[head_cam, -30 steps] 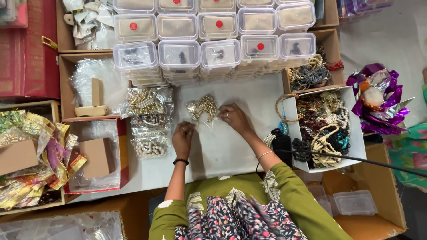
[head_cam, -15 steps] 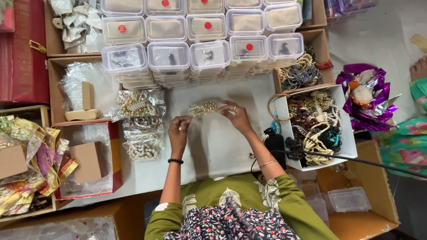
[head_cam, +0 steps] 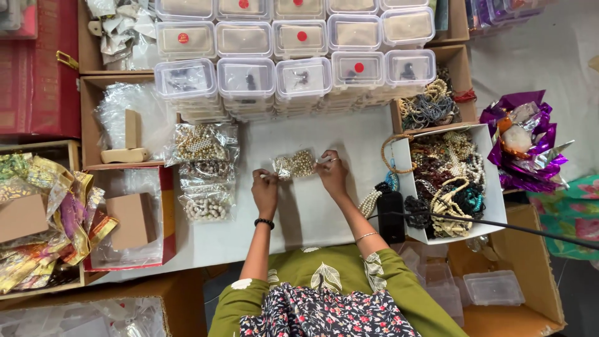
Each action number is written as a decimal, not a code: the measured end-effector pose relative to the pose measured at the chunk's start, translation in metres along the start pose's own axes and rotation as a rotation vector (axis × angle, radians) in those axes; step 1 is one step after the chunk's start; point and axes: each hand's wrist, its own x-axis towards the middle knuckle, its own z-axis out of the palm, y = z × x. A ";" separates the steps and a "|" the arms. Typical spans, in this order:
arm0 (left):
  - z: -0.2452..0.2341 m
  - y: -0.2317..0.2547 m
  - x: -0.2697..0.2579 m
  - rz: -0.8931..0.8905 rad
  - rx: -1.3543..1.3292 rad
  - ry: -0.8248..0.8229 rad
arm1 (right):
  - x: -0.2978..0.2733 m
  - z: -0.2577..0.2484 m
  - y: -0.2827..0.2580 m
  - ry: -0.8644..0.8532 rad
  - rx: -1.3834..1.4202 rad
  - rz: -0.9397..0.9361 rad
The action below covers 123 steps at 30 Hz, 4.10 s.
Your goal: The person sorts various necklaces and beaded jewelry from a white box and places them into small clear plastic bags on a table. They handle multiple strands of beads and necklaces, folding them and sealing them inside the bags one by one.
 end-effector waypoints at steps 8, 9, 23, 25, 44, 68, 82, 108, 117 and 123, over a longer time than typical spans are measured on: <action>0.010 0.008 -0.011 -0.020 0.308 -0.080 | -0.011 -0.002 -0.017 -0.007 -0.567 -0.396; 0.008 0.022 -0.013 -0.024 0.308 -0.075 | -0.013 -0.006 -0.027 -0.013 -0.567 -0.398; 0.003 0.019 -0.020 0.375 0.608 -0.134 | -0.015 -0.024 -0.058 -0.110 -0.924 -0.674; -0.016 0.058 -0.025 0.369 0.558 -0.101 | -0.017 -0.028 -0.069 -0.113 -0.922 -0.684; -0.186 0.029 0.026 -0.147 0.235 0.415 | -0.017 0.141 -0.094 -0.777 0.040 -0.016; -0.226 0.014 0.220 0.169 0.759 0.270 | -0.001 0.026 -0.014 -0.137 0.325 0.265; -0.243 0.007 0.235 -0.136 0.710 0.181 | -0.011 -0.033 0.004 -0.016 0.287 0.453; 0.085 -0.009 0.005 0.095 0.151 -0.481 | -0.049 -0.243 0.016 0.567 0.248 0.136; 0.052 0.044 -0.039 0.594 1.065 -0.577 | 0.011 -0.317 0.029 0.830 -0.790 0.254; 0.047 0.014 -0.028 0.693 1.165 -0.224 | 0.003 -0.359 -0.006 0.711 -0.684 0.349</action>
